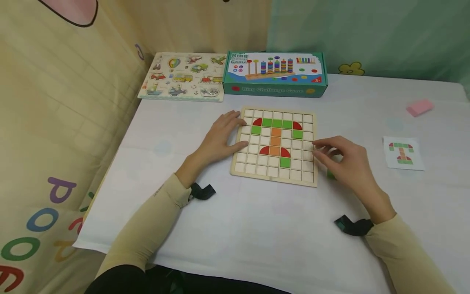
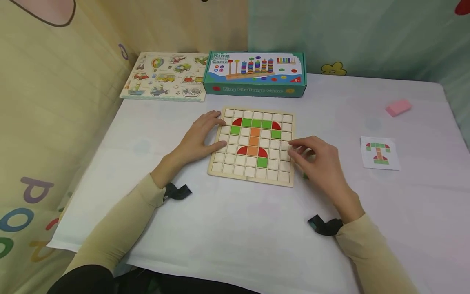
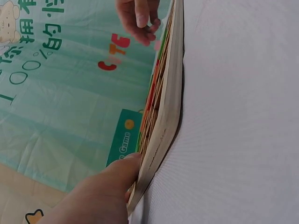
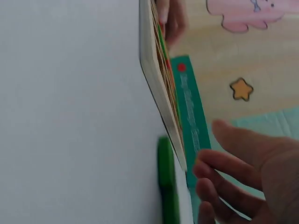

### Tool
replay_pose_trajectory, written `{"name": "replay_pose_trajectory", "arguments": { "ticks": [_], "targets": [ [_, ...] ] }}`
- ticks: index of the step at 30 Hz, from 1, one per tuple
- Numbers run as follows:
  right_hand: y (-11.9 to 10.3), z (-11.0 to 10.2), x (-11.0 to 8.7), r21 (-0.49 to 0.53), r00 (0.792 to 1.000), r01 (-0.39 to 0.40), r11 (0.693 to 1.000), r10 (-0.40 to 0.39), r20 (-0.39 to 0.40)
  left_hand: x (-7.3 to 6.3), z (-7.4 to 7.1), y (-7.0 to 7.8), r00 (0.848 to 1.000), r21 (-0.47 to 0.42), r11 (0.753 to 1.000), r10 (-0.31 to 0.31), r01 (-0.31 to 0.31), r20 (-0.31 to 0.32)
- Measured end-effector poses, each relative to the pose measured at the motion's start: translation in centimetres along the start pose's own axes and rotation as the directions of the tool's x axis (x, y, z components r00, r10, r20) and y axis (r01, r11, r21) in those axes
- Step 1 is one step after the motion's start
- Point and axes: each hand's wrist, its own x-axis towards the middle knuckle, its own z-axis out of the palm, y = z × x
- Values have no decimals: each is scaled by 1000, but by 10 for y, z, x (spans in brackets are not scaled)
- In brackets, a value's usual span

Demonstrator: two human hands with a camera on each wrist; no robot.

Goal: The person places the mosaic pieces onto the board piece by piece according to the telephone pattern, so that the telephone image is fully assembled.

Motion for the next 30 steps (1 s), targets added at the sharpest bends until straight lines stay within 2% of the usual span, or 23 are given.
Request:
{"name": "replay_pose_trajectory", "arguments": {
  "ticks": [3,7,13,17,22,30],
  "targets": [
    [18,-20,-10,-26,996,-68,997,69,48,-1,4,1,1000,-1,1000,4,-4,9],
    [36,-43,-15,-61,976,-132,989,141,168,-1,5,3,1000,10,1000,5,-5,-3],
    [50,-55,-18,-97,947,-127,987,150,283,0,5,1,1000,26,1000,0,0,-5],
    [48,-55,-19,-87,948,-105,991,126,292,0,4,-1,1000,37,999,4,-4,-7],
    [41,-54,-17,-99,958,-98,990,121,260,3,2,0,1000,37,999,11,-10,-20],
    [43,-49,-21,-13,954,-131,991,130,272,-1,4,1,1000,46,999,-9,9,-2]
  ]
}}
